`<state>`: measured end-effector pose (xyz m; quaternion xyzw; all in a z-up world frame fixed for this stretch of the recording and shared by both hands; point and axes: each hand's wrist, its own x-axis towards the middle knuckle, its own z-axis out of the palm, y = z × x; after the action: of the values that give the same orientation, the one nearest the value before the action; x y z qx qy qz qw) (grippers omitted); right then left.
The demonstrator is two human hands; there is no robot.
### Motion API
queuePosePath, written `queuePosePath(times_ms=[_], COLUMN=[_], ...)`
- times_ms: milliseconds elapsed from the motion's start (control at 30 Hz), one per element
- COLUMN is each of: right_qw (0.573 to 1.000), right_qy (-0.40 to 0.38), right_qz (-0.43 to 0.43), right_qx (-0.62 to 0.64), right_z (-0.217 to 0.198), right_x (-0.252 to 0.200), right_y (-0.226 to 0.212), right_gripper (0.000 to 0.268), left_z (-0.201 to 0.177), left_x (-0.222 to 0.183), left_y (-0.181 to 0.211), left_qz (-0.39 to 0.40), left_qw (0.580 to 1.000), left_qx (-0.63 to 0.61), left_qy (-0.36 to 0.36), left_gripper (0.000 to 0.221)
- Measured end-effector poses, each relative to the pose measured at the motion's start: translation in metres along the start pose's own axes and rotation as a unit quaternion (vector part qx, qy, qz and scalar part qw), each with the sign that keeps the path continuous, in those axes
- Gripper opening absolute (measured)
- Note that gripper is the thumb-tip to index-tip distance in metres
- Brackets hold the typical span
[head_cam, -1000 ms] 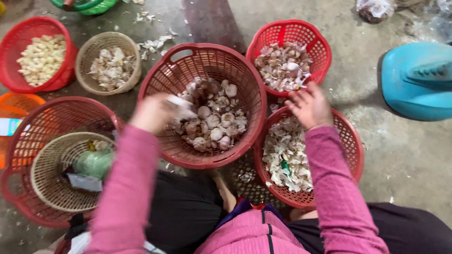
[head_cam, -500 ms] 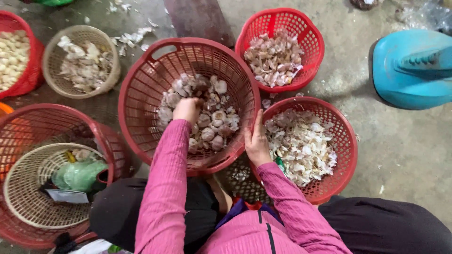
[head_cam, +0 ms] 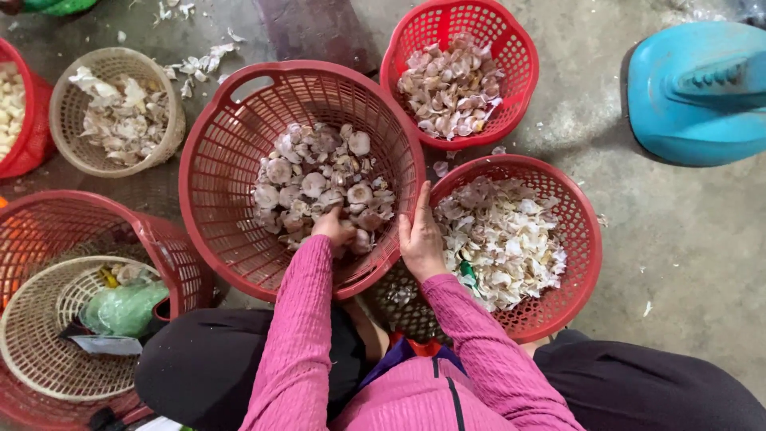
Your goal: Breaking apart garlic bulbs into individual cloves and sorting them into various plastic baskets on the floor.
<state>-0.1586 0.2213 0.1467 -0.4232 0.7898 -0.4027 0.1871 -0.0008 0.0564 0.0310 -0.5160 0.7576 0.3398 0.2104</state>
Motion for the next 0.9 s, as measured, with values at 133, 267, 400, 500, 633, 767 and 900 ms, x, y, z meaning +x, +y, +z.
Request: queuePosePath(times_ms=[133,267,400,500,633,767,900], right_qw=[1.000,1.000,1.000,1.000,0.999,0.998,0.998], right_qy=[-0.009,-0.004,-0.001,0.001,-0.016,-0.034,-0.032], right_qz=[0.011,0.019,0.027,0.023,0.034,0.048,0.057], right_qx=[0.006,0.014,0.011,0.009,0.022,0.027,0.016], right_z=[0.003,-0.001,0.006,0.004,-0.004,-0.023,-0.017], right_x=[-0.002,-0.003,-0.002,0.000,-0.004,-0.002,0.000], right_y=[0.010,0.002,0.014,0.014,0.006,-0.028,-0.025], right_gripper=[0.076,0.075,0.076,0.077,0.077,0.076,0.075], left_z=[-0.002,0.017,0.033,0.038,-0.043,-0.019,-0.050], left_x=[0.011,0.020,0.007,0.023,-0.086,-0.020,-0.038], left_y=[0.011,0.036,0.038,0.030,0.080,0.045,0.056], left_qz=[0.023,0.147,0.246,0.250,0.135,0.092,0.064], left_qw=[0.969,0.967,0.948,0.958,0.974,0.920,0.714], left_qx=[0.192,0.172,0.195,0.121,-0.180,-0.381,-0.692], left_qy=[0.151,0.120,0.053,0.067,-0.009,0.014,-0.084], left_gripper=[0.058,0.049,0.053,0.038,0.040,0.049,0.032])
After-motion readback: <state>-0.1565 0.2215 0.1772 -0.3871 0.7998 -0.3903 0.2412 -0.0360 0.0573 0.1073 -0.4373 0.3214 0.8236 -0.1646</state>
